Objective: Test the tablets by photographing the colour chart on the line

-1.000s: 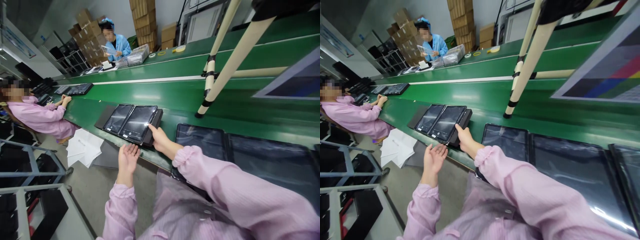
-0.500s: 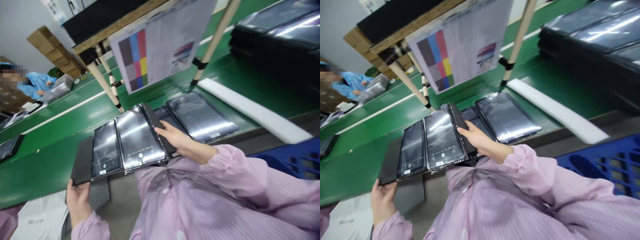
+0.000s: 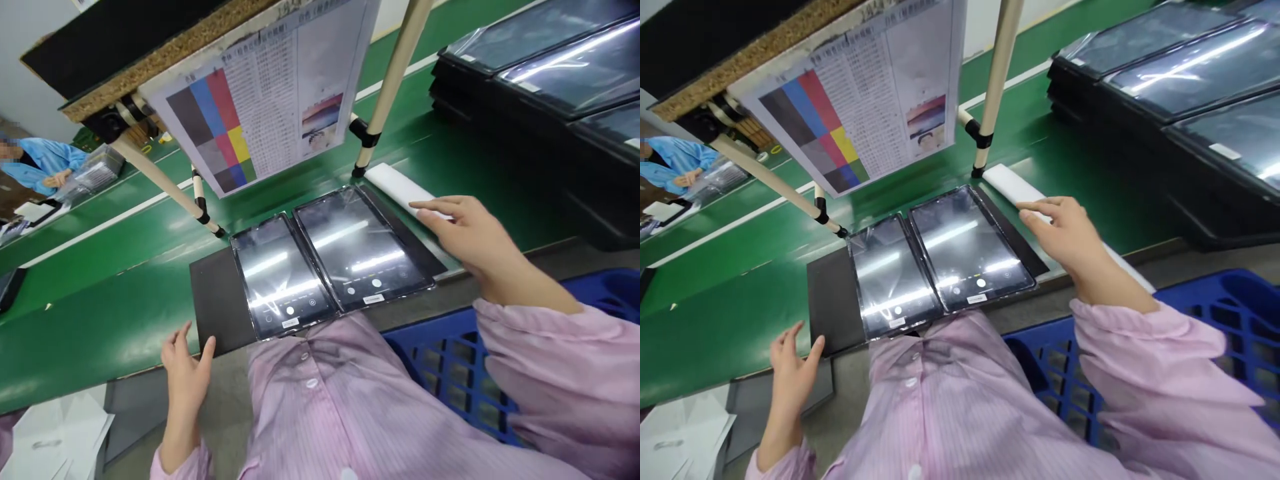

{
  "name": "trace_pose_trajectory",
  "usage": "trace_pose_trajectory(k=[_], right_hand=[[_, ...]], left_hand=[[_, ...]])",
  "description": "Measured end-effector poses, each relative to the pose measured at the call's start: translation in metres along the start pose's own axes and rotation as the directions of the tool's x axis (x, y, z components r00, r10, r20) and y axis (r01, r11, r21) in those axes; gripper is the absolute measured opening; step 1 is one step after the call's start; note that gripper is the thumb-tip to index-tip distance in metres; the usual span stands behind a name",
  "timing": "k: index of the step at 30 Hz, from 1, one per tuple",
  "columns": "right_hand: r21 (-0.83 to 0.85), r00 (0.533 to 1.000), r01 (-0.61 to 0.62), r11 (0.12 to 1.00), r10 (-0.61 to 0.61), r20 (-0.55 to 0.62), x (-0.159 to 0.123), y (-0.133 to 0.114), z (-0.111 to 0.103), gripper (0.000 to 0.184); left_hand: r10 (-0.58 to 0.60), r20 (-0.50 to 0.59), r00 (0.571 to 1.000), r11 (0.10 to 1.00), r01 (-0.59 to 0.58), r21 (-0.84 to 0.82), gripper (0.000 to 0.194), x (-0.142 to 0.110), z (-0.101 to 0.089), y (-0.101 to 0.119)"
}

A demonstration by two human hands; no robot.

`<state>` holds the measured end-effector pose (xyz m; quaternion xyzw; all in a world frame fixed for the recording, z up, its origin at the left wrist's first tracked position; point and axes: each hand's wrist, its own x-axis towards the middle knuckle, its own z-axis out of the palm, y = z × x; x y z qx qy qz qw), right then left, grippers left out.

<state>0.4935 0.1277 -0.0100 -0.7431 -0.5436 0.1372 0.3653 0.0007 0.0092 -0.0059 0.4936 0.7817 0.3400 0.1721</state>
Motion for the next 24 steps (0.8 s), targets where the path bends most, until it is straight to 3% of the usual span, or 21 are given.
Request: trace_pose_trajectory(k=[1,3,5,6,8,10,13,15,18,19,21,24], right_hand=[[-0.002,1.000,-0.023,1.000,0.023,-0.009,0.000,0.000,0.001,0.037],[0.008,0.999,0.000,1.000,0.000,0.038,-0.001,-0.004,0.004,0.042],[-0.010,0.991,0.075,0.997,-0.074,0.113,0.000,-0.005,0.007,0.046],[-0.044,0.990,0.086,0.995,-0.080,0.116,0.002,-0.002,0.008,0.048],[-0.179,0.998,0.022,0.984,-0.010,0.069,0.009,0.012,0.008,0.054],[-0.352,0.992,-0.084,0.932,0.112,0.061,0.017,0.037,0.007,0.064],[-0.495,0.974,-0.066,0.867,0.164,0.157,0.022,0.082,0.001,0.075],[-0.474,0.990,-0.026,0.880,0.088,0.109,0.018,0.101,-0.009,0.068],[-0.312,0.991,0.037,0.949,-0.075,-0.108,0.003,0.096,-0.030,0.062],[-0.243,0.979,0.126,0.962,-0.160,-0.126,-0.002,0.086,-0.038,0.061],[-0.093,0.915,0.402,0.911,-0.396,0.073,-0.008,0.058,-0.048,0.051],[-0.006,0.721,0.659,0.752,-0.629,0.290,-0.003,0.019,-0.046,0.032]], left_hand=[[0.131,0.033,0.991,0.989,-0.133,0.068,0.064,0.001,0.007,0.012],[0.328,0.200,0.923,0.937,-0.346,0.058,0.083,-0.001,0.025,0.037],[0.412,0.351,0.841,0.901,-0.434,-0.018,0.096,-0.004,0.044,0.061],[0.422,0.388,0.819,0.897,-0.439,-0.048,0.100,-0.005,0.053,0.070],[0.406,0.393,0.825,0.911,-0.397,-0.109,0.101,-0.007,0.065,0.082],[0.357,0.342,0.869,0.933,-0.313,-0.179,0.100,-0.008,0.070,0.084],[0.342,0.311,0.887,0.935,-0.288,-0.206,0.098,-0.008,0.067,0.074],[0.453,0.350,0.820,0.890,-0.442,-0.116,0.094,-0.011,0.063,0.064],[0.646,0.452,0.615,0.679,-0.734,0.028,0.077,-0.020,0.059,0.056],[0.682,0.474,0.556,0.607,-0.793,0.057,0.071,-0.023,0.057,0.056],[0.725,0.483,0.491,0.512,-0.853,0.097,0.059,-0.028,0.056,0.059],[0.754,0.439,0.489,0.482,-0.865,0.135,0.046,-0.029,0.056,0.066]])
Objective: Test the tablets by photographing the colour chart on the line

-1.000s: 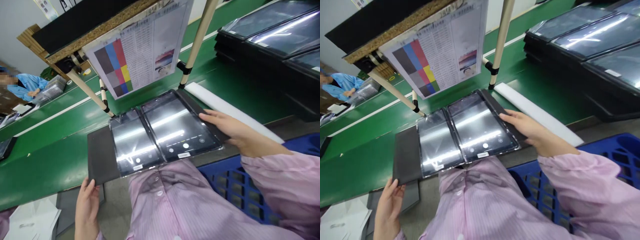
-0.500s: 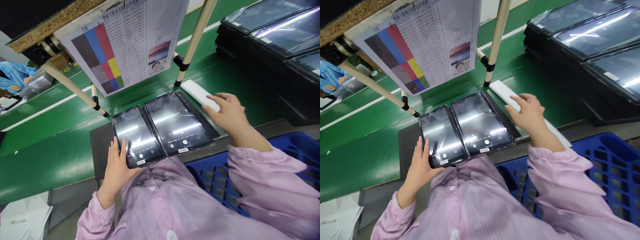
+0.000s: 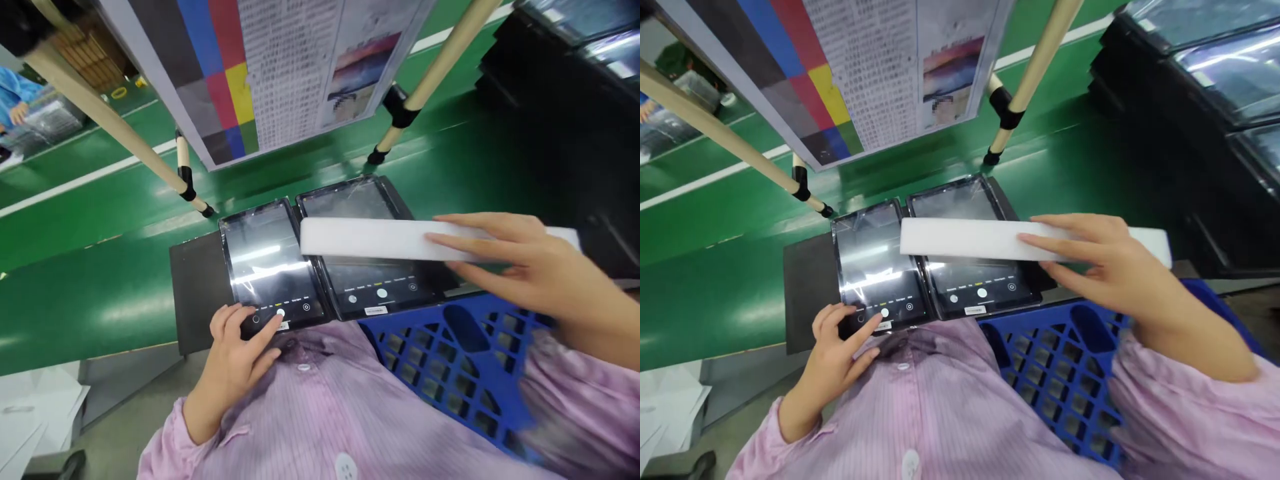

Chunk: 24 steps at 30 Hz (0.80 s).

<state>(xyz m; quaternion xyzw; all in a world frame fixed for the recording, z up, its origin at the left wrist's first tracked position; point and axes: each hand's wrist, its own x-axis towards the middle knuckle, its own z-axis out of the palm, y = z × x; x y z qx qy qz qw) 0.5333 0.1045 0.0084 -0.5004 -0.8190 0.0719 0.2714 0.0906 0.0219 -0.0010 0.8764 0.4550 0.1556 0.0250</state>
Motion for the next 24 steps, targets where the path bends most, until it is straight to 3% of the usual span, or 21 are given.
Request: trace_pose_trajectory(k=[2,5,11,16,20,24], right_hand=[[-0.044,0.996,0.079,0.996,-0.077,0.053,0.019,-0.004,0.005,0.030],[-0.065,0.991,0.097,0.993,-0.090,0.102,0.037,0.003,0.014,0.032],[-0.089,0.989,0.063,0.994,-0.051,0.136,0.043,0.004,0.010,0.033],[-0.108,0.987,0.095,0.990,-0.079,0.142,0.045,0.000,0.005,0.030],[-0.124,0.986,0.109,0.986,-0.091,0.139,0.041,0.005,0.007,0.030],[-0.124,0.985,0.137,0.983,-0.122,0.122,0.033,0.015,0.012,0.033]], left_hand=[[-0.010,-0.024,1.000,1.000,0.011,0.014,0.039,0.004,-0.002,0.000],[-0.016,-0.028,0.999,1.000,0.016,0.015,0.033,0.006,-0.006,-0.001],[0.037,-0.127,0.991,0.999,-0.041,-0.026,0.031,0.010,-0.010,0.000],[0.077,-0.063,0.995,0.996,-0.074,0.041,0.030,0.015,-0.012,-0.002],[-0.010,-0.253,0.967,0.998,0.025,0.055,0.026,-0.001,-0.027,-0.017],[-0.176,-0.477,0.861,0.966,0.243,0.082,0.026,-0.021,-0.043,-0.031]])
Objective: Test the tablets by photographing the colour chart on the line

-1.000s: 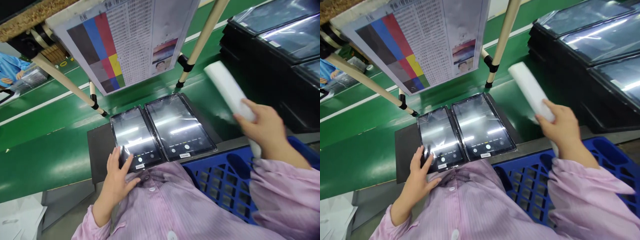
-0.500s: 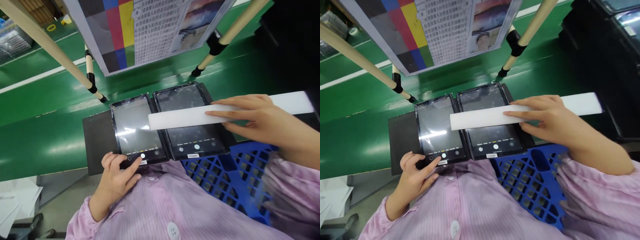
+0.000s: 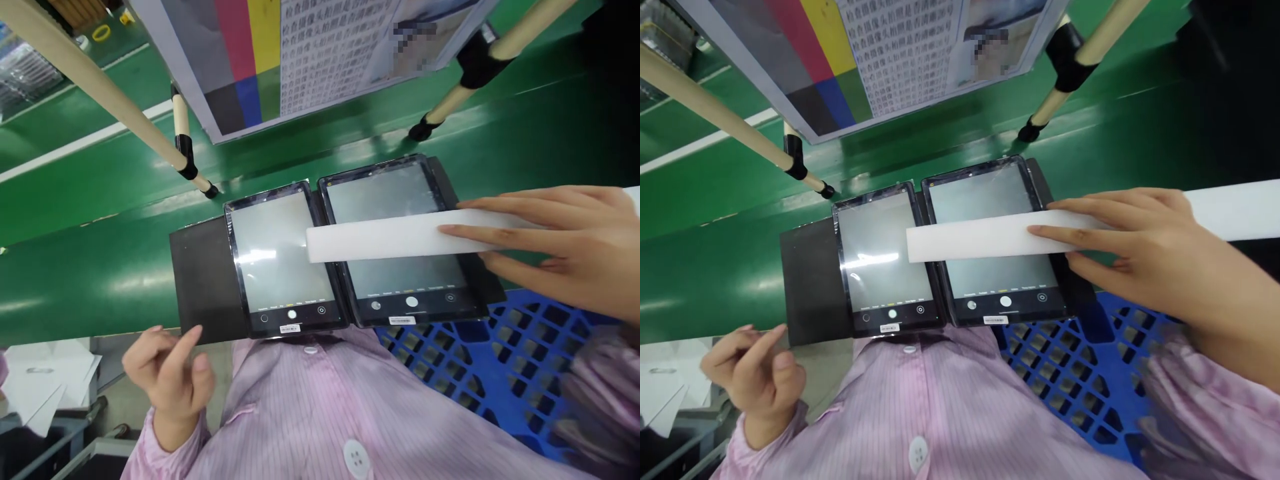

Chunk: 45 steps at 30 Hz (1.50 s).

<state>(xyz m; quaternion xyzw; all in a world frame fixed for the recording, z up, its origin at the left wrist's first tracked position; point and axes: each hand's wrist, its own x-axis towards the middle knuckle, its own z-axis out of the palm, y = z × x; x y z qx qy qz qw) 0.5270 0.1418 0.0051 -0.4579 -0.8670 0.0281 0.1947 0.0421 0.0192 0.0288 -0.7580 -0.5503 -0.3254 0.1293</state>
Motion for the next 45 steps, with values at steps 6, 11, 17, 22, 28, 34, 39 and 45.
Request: trace_pose_trajectory(k=[6,11,17,22,28,34,39,45], right_hand=[[-0.087,0.994,0.107,0.990,-0.107,0.003,0.002,0.002,0.005,0.030],[-0.170,0.980,0.197,0.965,-0.199,0.009,-0.008,0.003,-0.005,0.031],[-0.292,0.999,-0.015,0.956,0.005,-0.035,-0.069,0.016,-0.032,0.032],[-0.309,0.977,-0.208,0.928,0.183,-0.109,-0.105,0.015,-0.045,0.032],[-0.251,0.946,-0.323,0.912,0.310,-0.089,-0.113,0.007,-0.040,0.036],[-0.249,0.952,-0.304,0.920,0.284,-0.111,-0.115,0.008,-0.038,0.034],[-0.270,0.961,-0.268,0.925,0.238,-0.142,-0.115,0.008,-0.036,0.032],[-0.233,0.920,-0.353,0.906,0.291,-0.263,-0.108,0.012,-0.020,0.037]], left_hand=[[-0.014,-0.060,0.998,1.000,0.014,0.003,0.029,0.008,0.001,0.005],[0.122,0.083,0.989,0.986,-0.111,-0.128,0.030,0.035,0.017,0.035],[0.451,0.270,0.851,0.855,-0.324,-0.405,0.027,0.069,0.051,0.095],[0.550,0.377,0.745,0.822,-0.403,-0.402,0.036,0.087,0.079,0.138],[0.566,0.415,0.712,0.819,-0.428,-0.383,0.034,0.087,0.105,0.164],[0.536,0.420,0.732,0.841,-0.418,-0.344,0.037,0.086,0.094,0.146],[0.452,0.416,0.789,0.891,-0.378,-0.251,0.035,0.072,0.056,0.101],[0.344,0.505,0.791,0.938,-0.271,-0.215,0.031,0.029,0.041,0.086]])
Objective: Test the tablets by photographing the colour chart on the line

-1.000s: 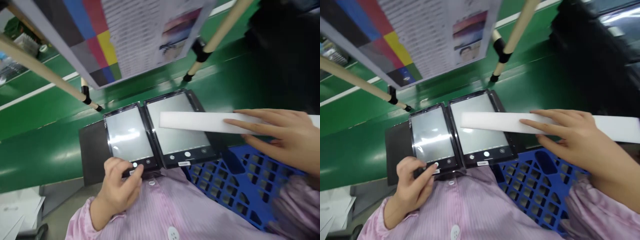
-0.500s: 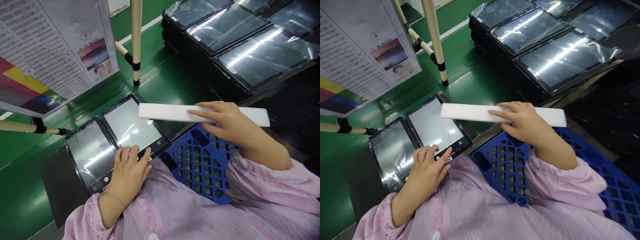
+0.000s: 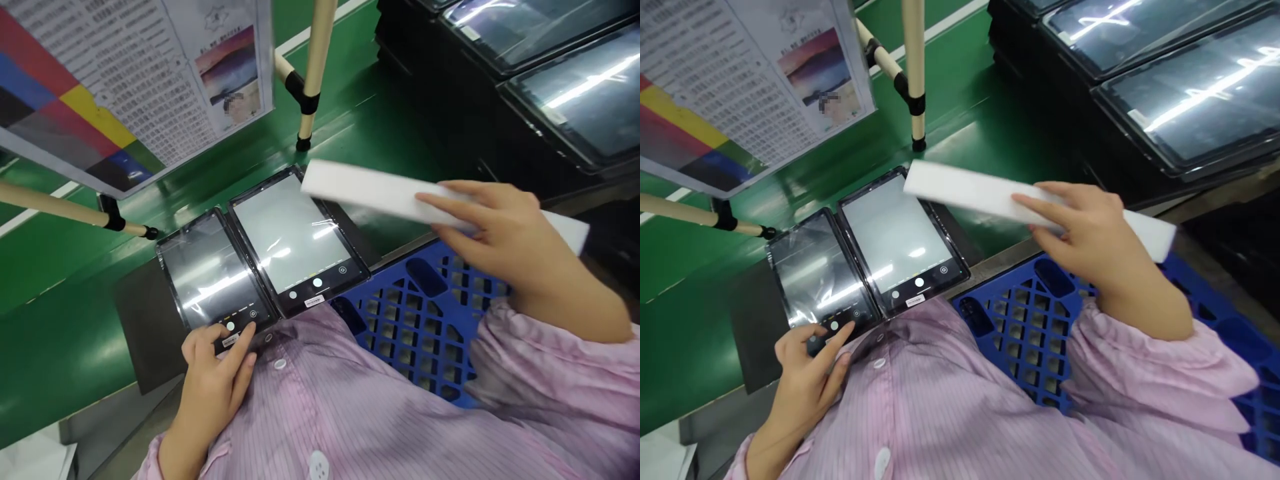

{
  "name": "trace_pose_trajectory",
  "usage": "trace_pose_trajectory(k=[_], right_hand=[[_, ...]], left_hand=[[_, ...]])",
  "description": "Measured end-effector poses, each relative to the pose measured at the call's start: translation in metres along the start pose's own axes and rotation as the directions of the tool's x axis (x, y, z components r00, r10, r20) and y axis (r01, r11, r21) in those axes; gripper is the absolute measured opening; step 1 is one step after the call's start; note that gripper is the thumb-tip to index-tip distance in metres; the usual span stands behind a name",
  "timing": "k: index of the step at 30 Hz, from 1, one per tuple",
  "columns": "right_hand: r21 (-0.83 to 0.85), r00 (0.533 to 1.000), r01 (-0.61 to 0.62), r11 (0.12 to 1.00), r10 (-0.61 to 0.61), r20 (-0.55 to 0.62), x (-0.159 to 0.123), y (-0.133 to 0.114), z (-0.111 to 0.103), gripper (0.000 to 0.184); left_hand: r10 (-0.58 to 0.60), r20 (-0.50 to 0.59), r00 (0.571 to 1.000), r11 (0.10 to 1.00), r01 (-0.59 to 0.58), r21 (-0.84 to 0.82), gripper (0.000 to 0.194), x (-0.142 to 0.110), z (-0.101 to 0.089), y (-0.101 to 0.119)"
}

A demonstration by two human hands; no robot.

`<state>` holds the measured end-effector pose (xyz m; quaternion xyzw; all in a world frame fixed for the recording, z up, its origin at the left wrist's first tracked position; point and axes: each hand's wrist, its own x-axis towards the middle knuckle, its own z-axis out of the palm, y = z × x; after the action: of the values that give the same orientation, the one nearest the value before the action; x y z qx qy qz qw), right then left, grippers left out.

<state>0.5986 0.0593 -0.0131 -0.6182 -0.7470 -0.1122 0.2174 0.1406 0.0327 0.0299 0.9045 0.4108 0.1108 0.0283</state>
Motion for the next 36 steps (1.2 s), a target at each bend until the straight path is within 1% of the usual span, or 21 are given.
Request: trace_pose_trajectory(k=[2,4,5,7,9,10,11,13,15,16,18,20,21,22,24,27,29,31,33,35,36], right_hand=[[0.040,0.981,-0.161,0.986,0.164,-0.107,0.003,0.002,0.016,0.056],[0.095,0.920,-0.325,0.941,0.338,-0.200,0.010,0.004,0.036,0.075],[0.104,0.898,-0.383,0.918,0.396,-0.191,0.014,0.003,0.045,0.076],[0.052,0.890,-0.455,0.889,0.456,0.004,0.024,-0.004,0.058,0.063],[-0.047,0.837,-0.485,0.873,0.479,0.266,0.034,-0.017,0.062,0.051],[-0.066,0.805,-0.500,0.863,0.492,0.332,0.038,-0.026,0.061,0.050],[-0.052,0.791,-0.525,0.850,0.509,0.340,0.040,-0.035,0.058,0.050],[0.098,0.802,-0.566,0.819,0.519,0.295,0.042,-0.053,0.049,0.054],[0.352,0.809,-0.574,0.739,0.445,0.384,0.038,-0.068,0.041,0.066],[0.458,0.806,-0.575,0.678,0.374,0.459,0.036,-0.074,0.038,0.075],[0.572,0.791,-0.580,0.580,0.230,0.568,0.031,-0.083,0.033,0.092],[0.599,0.788,-0.566,0.567,0.158,0.595,0.027,-0.087,0.030,0.099],[0.596,0.794,-0.552,0.583,0.149,0.589,0.026,-0.088,0.029,0.100],[0.589,0.802,-0.537,0.604,0.148,0.579,0.026,-0.089,0.029,0.101],[0.551,0.809,-0.518,0.654,0.165,0.563,0.026,-0.090,0.029,0.104],[0.546,0.806,-0.527,0.651,0.179,0.564,0.026,-0.091,0.031,0.110],[0.607,0.810,-0.542,0.581,0.167,0.563,0.025,-0.090,0.034,0.110],[0.646,0.812,-0.556,0.523,0.175,0.557,0.025,-0.089,0.037,0.105],[0.634,0.807,-0.573,0.519,0.223,0.547,0.029,-0.091,0.038,0.100],[0.588,0.821,-0.561,0.583,0.299,0.487,0.038,-0.099,0.037,0.094],[0.559,0.837,-0.540,0.629,0.332,0.435,0.045,-0.105,0.035,0.089]], left_hand=[[-0.041,0.005,0.999,0.999,0.042,-0.004,0.031,-0.006,0.005,0.004],[-0.087,-0.010,0.996,0.996,0.087,0.010,0.032,-0.008,0.009,0.006],[-0.105,-0.017,0.994,0.994,0.106,0.024,0.032,-0.007,0.010,0.007],[-0.125,-0.030,0.992,0.990,0.127,0.057,0.034,-0.005,0.012,0.008],[-0.138,-0.033,0.990,0.986,0.140,0.086,0.035,-0.004,0.016,0.009],[-0.143,-0.029,0.989,0.985,0.145,0.092,0.036,-0.004,0.017,0.009],[-0.148,-0.029,0.989,0.984,0.150,0.091,0.036,-0.004,0.019,0.008],[-0.157,-0.039,0.987,0.985,0.159,0.062,0.038,-0.008,0.020,0.003],[-0.232,-0.086,0.969,0.972,0.234,0.005,0.046,-0.014,0.018,-0.006],[-0.319,-0.108,0.942,0.948,0.317,-0.038,0.054,-0.018,0.016,-0.012],[-0.555,-0.074,0.828,0.824,0.536,-0.185,0.072,-0.025,0.010,-0.024],[-0.741,0.086,0.666,0.591,0.707,-0.389,0.083,-0.029,0.005,-0.032],[-0.786,0.167,0.595,0.457,0.741,-0.492,0.084,-0.030,0.004,-0.033],[-0.815,0.223,0.535,0.326,0.742,-0.586,0.083,-0.029,0.002,-0.032],[-0.867,0.251,0.431,0.112,0.659,-0.744,0.074,-0.026,0.002,-0.027],[-0.918,0.245,0.312,-0.084,0.451,-0.889,0.061,-0.017,0.004,-0.020],[-0.933,0.249,0.259,-0.170,0.292,-0.941,0.052,-0.011,0.005,-0.022],[-0.927,0.282,0.247,-0.241,0.185,-0.953,0.043,-0.006,0.004,-0.026],[-0.891,0.349,0.290,-0.310,0.173,-0.935,0.039,-0.001,0.004,-0.030],[-0.838,0.423,0.344,-0.375,0.200,-0.905,0.041,0.003,0.006,-0.031],[-0.821,0.449,0.352,-0.404,0.197,-0.893,0.042,0.004,0.007,-0.029]])
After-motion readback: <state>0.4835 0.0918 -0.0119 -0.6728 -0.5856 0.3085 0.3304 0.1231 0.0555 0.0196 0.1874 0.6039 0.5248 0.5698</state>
